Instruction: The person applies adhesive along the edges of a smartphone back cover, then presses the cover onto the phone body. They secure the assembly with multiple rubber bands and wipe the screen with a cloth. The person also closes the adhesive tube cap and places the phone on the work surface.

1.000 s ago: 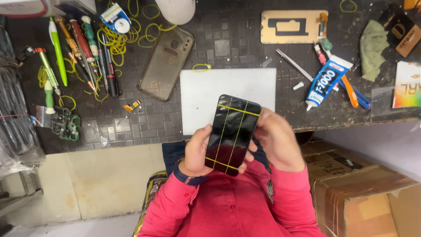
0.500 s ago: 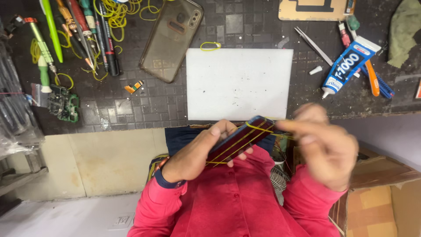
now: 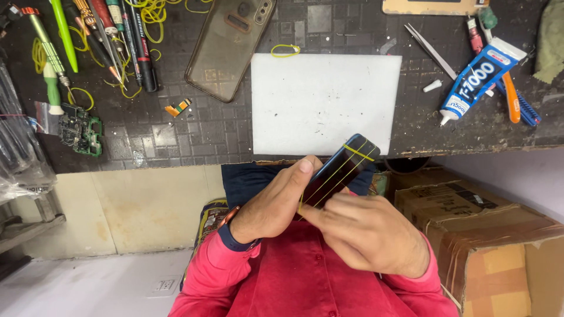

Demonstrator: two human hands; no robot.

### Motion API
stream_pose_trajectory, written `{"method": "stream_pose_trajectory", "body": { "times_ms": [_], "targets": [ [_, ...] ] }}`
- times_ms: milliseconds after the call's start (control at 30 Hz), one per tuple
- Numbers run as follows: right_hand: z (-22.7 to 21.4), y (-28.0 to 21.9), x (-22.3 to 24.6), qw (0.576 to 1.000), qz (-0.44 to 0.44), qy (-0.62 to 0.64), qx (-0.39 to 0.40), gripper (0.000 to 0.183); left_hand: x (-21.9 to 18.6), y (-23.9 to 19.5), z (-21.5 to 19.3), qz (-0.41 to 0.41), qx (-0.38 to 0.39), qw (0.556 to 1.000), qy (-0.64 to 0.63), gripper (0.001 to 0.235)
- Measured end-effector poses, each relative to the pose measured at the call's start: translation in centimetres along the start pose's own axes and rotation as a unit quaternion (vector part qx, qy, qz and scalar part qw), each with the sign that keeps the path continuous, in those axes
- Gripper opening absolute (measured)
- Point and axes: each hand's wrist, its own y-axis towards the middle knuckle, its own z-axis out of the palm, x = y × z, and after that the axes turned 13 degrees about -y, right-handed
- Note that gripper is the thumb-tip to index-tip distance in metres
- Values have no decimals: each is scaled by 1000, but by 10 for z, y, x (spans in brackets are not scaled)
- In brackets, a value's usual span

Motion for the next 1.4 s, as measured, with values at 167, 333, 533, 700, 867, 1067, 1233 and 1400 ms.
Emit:
{"method": "stream_pose_trajectory", "body": {
  "times_ms": [167, 333, 533, 700, 867, 1067, 1233, 1400],
  "targets": [
    [6, -13, -6, 988, 110, 40, -102, 23, 6, -1, 3, -38, 13, 977, -207, 49],
    [19, -25, -24, 950, 57, -44, -304, 3, 1, -5, 5, -14, 66, 955, -287, 45],
    [26, -40, -62, 665, 211, 395, -598, 40, -7, -17, 18, 49, 33, 978, -202, 46],
    [11, -46, -68, 483, 311, 761, -302, 24, -9, -7, 20, 210, 35, 960, 179, 66],
    [-4, -49, -36, 769, 324, 495, -243, 46, -11, -1, 27, 221, 60, 920, 319, 68],
    [-16, -48, 17, 919, 354, -17, -174, 14, -11, -1, 39, 143, 32, 868, 475, 75],
    [6, -32, 44, 942, 262, -145, -154, 12, -7, -6, 45, -9, -16, 895, 445, 73],
    [36, -25, 33, 957, 207, -88, -184, 23, -4, -6, 37, 73, -22, 959, 271, 74]
  ]
}}
